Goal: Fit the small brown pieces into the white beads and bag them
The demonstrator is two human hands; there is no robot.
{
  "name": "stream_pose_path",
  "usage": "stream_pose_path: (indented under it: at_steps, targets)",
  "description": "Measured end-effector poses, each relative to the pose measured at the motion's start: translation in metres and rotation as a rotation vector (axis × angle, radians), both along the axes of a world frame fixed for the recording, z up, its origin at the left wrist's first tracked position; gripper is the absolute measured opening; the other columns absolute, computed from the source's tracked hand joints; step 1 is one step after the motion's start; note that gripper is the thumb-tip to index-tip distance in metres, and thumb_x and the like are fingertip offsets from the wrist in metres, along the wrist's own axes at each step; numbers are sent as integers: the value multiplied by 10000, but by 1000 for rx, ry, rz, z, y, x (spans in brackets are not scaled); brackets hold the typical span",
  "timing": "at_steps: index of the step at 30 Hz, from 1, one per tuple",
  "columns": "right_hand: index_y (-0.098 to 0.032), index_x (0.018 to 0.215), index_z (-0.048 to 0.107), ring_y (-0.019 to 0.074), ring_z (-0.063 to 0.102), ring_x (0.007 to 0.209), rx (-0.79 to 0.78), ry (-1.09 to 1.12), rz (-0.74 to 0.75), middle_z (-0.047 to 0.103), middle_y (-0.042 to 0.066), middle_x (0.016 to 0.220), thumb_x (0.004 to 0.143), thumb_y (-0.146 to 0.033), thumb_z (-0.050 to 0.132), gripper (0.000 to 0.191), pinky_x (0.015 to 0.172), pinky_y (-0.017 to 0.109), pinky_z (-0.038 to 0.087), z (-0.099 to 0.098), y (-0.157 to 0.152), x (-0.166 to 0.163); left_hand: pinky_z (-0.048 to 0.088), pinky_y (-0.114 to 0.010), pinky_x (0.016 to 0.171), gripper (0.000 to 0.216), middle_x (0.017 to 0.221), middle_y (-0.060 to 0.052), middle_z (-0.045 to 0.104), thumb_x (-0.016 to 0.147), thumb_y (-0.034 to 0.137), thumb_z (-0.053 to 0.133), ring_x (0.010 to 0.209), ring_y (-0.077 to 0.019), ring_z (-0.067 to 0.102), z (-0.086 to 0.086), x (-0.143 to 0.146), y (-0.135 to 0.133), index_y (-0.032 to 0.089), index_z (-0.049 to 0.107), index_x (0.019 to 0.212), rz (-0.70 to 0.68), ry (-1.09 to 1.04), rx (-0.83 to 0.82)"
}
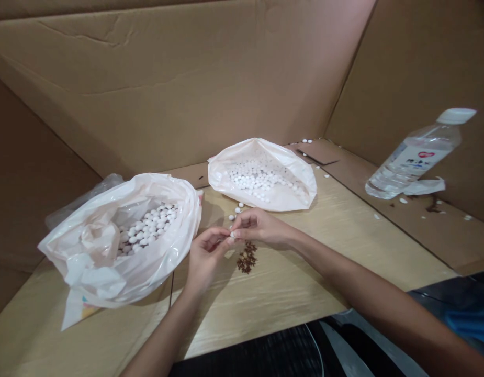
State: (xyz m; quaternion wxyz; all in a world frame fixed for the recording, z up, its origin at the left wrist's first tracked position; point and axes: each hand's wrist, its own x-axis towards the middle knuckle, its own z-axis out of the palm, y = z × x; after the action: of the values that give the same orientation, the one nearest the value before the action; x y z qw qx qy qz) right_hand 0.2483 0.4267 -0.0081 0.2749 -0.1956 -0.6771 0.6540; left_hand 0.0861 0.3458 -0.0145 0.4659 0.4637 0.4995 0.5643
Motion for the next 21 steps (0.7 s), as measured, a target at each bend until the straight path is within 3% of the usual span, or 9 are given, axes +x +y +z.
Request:
stream_pose_path:
  at_steps: [5, 9, 13, 21]
  targets:
    - [-151, 842, 676, 114, 543, 673, 41, -37, -66, 632, 17, 757, 779, -327, 714, 191, 615, 251, 405, 4, 7, 5, 520, -250, 746, 176, 847, -36, 715, 722, 252, 739, 812, -162, 667, -4, 0, 2, 165, 666, 857, -5, 76, 26]
    - [-165, 866, 653, 132, 564, 707, 99, -72, -196, 634, 24, 789, 757, -300, 723, 187, 633, 263, 433, 4, 16, 10, 519, -282, 761, 107, 854, -46, 686, 771, 211, 669, 803, -169, 657, -9, -1, 2, 161, 652, 864, -7, 325, 99]
    - [-156, 839, 652, 120, 534, 656, 249, -179, -310, 652, 33, 815, 757, -249, 695, 131, 636, 270, 418, -2, 25, 13, 509, -302, 767, 125, 907, -54, 678, 815, 117, 568, 842, -177, 642, -9, -2, 0, 171, 671, 861, -116, 631, 243]
    - [-158, 887, 678, 120, 473, 599, 332, -266, -454, 580, -4, 676, 769, -251, 635, 156, 567, 242, 354, -6, 30, 17, 472, -402, 924, 242, 1079, -71, 694, 875, 97, 500, 1044, -217, 604, -10, 1, -1, 206, 700, 956, -255, 810, 299]
